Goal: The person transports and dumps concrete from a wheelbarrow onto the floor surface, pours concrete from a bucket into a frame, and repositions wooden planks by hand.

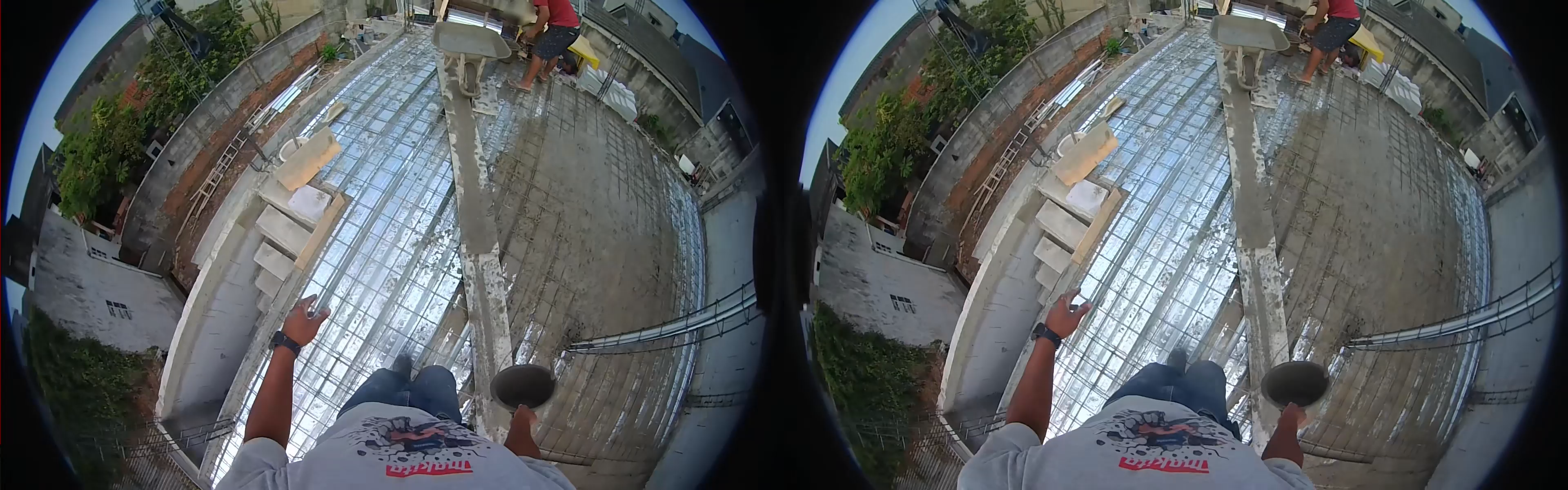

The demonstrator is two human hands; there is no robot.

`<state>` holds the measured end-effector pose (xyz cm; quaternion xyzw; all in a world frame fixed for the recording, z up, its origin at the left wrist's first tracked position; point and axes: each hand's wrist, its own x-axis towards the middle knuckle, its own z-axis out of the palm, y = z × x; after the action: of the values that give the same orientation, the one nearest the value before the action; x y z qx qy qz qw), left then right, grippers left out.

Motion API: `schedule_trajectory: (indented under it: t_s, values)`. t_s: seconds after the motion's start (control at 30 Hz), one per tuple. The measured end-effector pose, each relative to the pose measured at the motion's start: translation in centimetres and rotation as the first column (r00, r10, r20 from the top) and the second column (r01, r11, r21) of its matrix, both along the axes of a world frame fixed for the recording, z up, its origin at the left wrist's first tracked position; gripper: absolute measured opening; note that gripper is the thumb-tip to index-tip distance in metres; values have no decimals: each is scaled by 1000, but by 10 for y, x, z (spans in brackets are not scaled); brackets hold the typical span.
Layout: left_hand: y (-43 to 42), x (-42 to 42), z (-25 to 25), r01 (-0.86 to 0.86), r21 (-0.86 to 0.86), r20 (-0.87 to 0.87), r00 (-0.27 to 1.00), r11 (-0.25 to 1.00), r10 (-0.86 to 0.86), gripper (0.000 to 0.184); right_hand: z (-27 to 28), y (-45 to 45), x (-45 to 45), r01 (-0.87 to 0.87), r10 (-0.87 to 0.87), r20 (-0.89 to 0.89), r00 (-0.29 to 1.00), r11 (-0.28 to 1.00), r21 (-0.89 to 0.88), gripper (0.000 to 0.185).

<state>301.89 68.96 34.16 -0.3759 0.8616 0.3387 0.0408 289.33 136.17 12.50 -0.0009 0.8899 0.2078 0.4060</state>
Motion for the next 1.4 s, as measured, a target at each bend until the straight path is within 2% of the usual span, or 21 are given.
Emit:
schedule_trajectory:
  t_s: [0.17,0.2,0.23,0.27,0.3,0.33,0.37,0.43,0.47,0.5,0.53,0.6,0.67,0.73,0.8,0.9,0.93,1.03,1.07,1.27,1.4]
  values:
    - [-113,-114,-14,-152,34,-123,980,988,155,61,18,-18,-111,244,-256,51,965,954,173,39]
    - [-140,-137,-40,-147,3,-169,975,989,146,60,12,-33,-142,708,-704,-166,690,704,-44,44]
    - [-165,-153,-73,-170,49,-175,969,984,176,57,4,-52,-175,905,-957,-229,181,253,-342,49]
    - [-185,-168,-102,-174,53,-146,973,983,180,57,-1,-66,-203,767,-920,-121,-373,-233,-598,54]
    - [-195,-184,-118,-230,115,-46,971,966,236,56,-3,-81,-230,912,-960,-227,162,233,-337,52]
    - [-204,-194,-131,-292,165,59,956,942,287,56,-7,-105,-259,741,-737,-157,658,670,-44,51]
    - [-224,-181,-196,-343,176,165,934,923,316,57,-12,-141,-320,309,-318,42,947,939,151,49]
    - [-234,-165,-250,-432,177,419,846,884,329,55,-35,-221,-411,805,-925,-123,359,373,-461,41]
    - [-217,-212,-173,-553,335,620,739,763,263,51,-36,-245,-431,730,-997,-10,-70,-45,-682,39]
    - [-216,-211,-181,-672,382,659,680,634,323,47,4,-313,-474,638,-975,128,-181,-215,-740,36]
    - [-222,-226,-172,-688,415,675,672,595,305,48,-27,-329,-518,750,-989,111,100,2,-662,36]
    - [-235,-253,-159,-742,450,706,636,498,309,49,-62,-397,-596,702,-980,19,198,128,-701,42]
    - [-273,-288,-166,-793,469,717,599,388,357,48,-46,-495,-671,587,-962,274,-6,-225,-778,30]
    - [-322,-333,-184,-809,474,711,584,347,392,46,-40,-596,-742,526,-929,371,1,-315,-790,25]
    - [-388,-384,-207,-802,476,719,592,361,365,44,-64,-688,-805,343,-958,248,144,-187,-921,20]
    - [-513,-477,-237,-773,483,660,630,410,410,35,-65,-816,-891,454,-935,258,243,-125,-882,23]
    - [-559,-506,-231,-745,487,599,665,456,446,35,-52,-860,-913,457,-905,371,208,-245,-855,27]
    - [-704,-621,-209,-728,447,368,679,520,635,38,-125,-957,-998,332,-929,235,286,-134,-934,30]
    - [-743,-661,-181,-695,444,252,702,565,666,40,-53,-1012,-1015,428,-954,233,188,-135,-894,30]
    - [-965,-853,-117,-531,463,-128,752,709,647,43,-41,-1203,-1163,527,-910,324,258,-149,-837,46]
    - [-1067,-971,-130,-578,507,-140,677,640,722,38,-44,-1319,-1265,623,-915,373,153,-204,-755,42]
